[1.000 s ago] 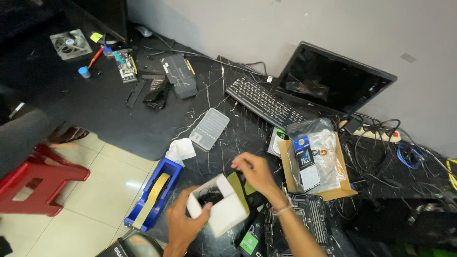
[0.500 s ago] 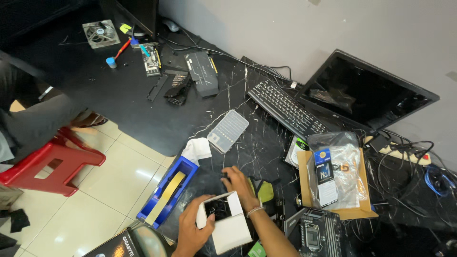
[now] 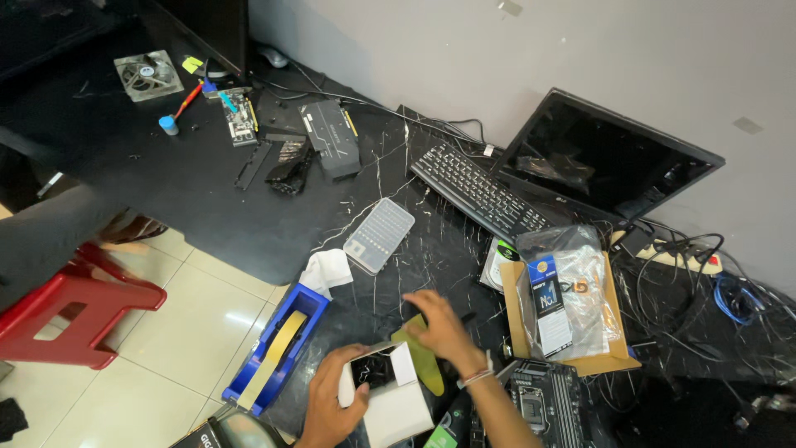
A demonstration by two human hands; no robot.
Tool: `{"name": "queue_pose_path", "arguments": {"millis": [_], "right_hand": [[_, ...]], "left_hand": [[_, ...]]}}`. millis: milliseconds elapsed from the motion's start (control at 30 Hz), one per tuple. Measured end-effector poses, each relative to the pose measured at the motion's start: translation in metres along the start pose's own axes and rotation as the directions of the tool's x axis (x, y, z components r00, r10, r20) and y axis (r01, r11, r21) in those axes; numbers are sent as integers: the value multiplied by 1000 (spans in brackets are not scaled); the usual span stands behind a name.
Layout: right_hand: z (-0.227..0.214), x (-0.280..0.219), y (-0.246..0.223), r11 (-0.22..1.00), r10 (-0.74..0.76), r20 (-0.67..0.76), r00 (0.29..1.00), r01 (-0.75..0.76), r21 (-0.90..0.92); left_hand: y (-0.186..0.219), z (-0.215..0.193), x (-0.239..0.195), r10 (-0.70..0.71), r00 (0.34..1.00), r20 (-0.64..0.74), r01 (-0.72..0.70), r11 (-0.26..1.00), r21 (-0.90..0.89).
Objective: The person organizes computer components on a cluttered desk, handling a motherboard, a small white box, and a black box. They use a tissue to wipe their hands and then pick up a syringe and a screwdriver from a lower area before returning to the desk to open a cardboard box containing a Gigabyte motherboard.
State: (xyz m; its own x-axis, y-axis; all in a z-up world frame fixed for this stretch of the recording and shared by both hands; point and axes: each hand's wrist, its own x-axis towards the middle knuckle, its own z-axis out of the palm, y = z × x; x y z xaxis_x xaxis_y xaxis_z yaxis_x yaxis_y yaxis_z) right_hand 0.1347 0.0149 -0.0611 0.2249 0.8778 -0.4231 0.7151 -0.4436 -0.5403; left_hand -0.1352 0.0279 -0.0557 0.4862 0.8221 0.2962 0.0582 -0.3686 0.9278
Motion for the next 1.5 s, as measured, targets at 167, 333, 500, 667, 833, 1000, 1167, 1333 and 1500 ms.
{"name": "queue_pose_path", "arguments": {"millis": [167,333,500,667,833,1000,1167,1333,1500], "right_hand": [[58,19,33,976,-97,-90,991,77,-205],[67,37,36,981,-62,-121,991,38,-192],[59,28,10,967,-48,-106,993,20,-254],[76,32,22,957,-184,-87,979,158,-243],[68,28,33,939,-165,-111,980,122,-321],[19,25,54,977,-102,-515,851,184,112],[-59,-27,9,912,-12,-284,959,127,390],[-48,-13,3,953,163,-181,970,-107,283],[8,38,54,972,166,-372,913,-87,220]], "left_hand": [[-1,-4,-9,45,999,-1,-45,997,61],[1,-7,-9,9,1000,10,-9,998,65],[-1,-5,-8,14,1000,15,-15,997,74],[2,0,-1,30,999,10,-31,996,88],[5,11,8,54,998,31,-57,993,102],[-5,26,15,-25,999,48,20,995,102],[-11,35,32,12,998,64,-18,995,98],[-10,32,37,88,995,55,-92,992,85],[-7,28,36,57,998,37,-59,996,70]]}}
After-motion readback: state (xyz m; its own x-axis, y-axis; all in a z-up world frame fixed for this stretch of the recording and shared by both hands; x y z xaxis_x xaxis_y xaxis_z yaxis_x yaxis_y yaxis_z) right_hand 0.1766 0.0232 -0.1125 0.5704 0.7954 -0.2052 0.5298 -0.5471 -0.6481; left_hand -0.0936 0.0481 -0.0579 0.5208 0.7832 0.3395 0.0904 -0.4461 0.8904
